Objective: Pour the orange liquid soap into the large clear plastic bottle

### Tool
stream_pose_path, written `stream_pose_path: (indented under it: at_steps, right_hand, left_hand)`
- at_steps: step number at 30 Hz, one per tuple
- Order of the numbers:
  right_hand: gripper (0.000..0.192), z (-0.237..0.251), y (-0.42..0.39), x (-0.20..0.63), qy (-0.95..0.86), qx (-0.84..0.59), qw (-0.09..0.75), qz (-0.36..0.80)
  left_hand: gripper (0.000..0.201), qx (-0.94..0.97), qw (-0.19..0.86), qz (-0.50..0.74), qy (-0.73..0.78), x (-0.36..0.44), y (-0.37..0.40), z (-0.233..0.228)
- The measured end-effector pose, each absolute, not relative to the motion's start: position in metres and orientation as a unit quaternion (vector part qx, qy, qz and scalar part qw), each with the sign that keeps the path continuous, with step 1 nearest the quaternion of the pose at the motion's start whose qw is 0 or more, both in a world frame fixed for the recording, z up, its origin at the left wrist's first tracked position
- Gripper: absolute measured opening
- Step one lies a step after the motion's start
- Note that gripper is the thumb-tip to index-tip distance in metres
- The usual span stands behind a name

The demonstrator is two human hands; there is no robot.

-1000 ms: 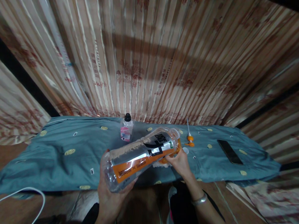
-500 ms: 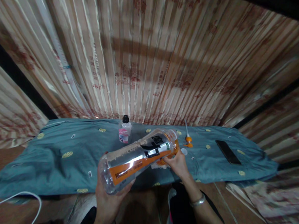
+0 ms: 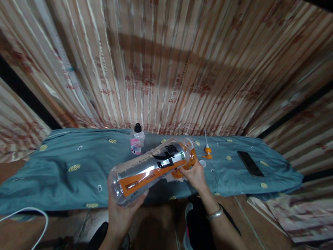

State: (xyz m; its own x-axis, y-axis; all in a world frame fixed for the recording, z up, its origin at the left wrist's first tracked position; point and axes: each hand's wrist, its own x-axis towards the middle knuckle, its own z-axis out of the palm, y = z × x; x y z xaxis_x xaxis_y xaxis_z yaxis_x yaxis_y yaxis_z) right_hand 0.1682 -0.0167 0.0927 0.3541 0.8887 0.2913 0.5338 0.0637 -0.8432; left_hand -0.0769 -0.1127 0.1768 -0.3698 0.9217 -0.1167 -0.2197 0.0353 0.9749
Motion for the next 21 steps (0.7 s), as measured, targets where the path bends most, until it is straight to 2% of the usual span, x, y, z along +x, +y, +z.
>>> stream_pose_path:
  at_steps: [5, 12, 15, 21]
  right_hand:
    - [0.063, 0.095, -0.017, 0.168, -0.536, -0.665, 0.490, 0.171]
    - [0.068, 0.099, -0.016, 0.167, -0.543, -0.666, 0.482, 0.170]
    - [0.073, 0.100, -0.015, 0.167, -0.549, -0.664, 0.477, 0.172]
    - [0.069, 0.098, -0.016, 0.164, -0.566, -0.647, 0.473, 0.193]
  left_hand:
    - [0.056, 0.342, 0.439, 0.617, 0.556, -0.080, -0.084, 0.142]
    - [0.042, 0.368, 0.437, 0.623, 0.534, -0.080, -0.086, 0.150]
    - [0.043, 0.379, 0.434, 0.634, 0.516, -0.081, -0.083, 0.147]
    - [0.045, 0.389, 0.431, 0.648, 0.493, -0.087, -0.080, 0.137]
